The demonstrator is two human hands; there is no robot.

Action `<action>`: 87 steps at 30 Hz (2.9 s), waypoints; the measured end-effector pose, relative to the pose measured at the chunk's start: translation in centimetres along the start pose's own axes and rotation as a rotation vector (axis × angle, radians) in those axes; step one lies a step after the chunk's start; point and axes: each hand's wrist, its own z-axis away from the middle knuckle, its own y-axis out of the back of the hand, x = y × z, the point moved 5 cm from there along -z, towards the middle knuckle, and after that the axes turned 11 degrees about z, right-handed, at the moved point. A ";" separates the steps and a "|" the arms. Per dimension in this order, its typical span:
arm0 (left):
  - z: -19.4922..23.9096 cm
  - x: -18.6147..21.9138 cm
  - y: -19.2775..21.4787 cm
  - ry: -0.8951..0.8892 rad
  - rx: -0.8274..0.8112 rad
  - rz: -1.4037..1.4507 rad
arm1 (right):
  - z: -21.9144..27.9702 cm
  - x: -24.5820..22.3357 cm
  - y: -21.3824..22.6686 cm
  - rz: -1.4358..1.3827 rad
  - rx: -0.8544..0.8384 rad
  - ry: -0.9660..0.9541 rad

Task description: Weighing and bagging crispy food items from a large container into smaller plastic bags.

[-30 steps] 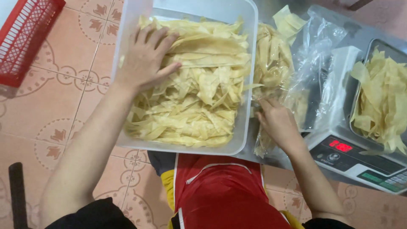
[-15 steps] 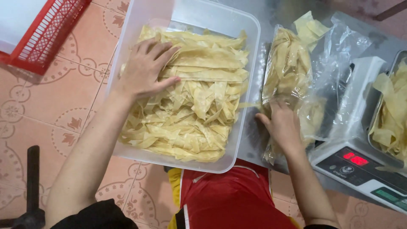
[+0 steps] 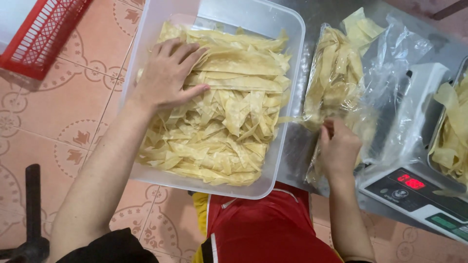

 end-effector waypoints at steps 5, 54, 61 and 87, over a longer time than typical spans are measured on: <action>0.0 0.2 0.2 -0.019 0.033 0.007 | -1.1 0.5 -3.0 0.106 0.011 0.077; 1.8 1.1 5.1 -0.312 0.562 -0.166 | -1.0 -3.4 -2.5 0.505 -0.139 0.462; 1.6 1.0 5.0 -0.299 0.552 -0.145 | 0.1 -2.8 0.2 0.429 -0.042 0.371; 0.4 -1.3 2.9 -0.148 0.358 -0.091 | -15.9 -23.5 -6.5 -0.133 -0.409 0.886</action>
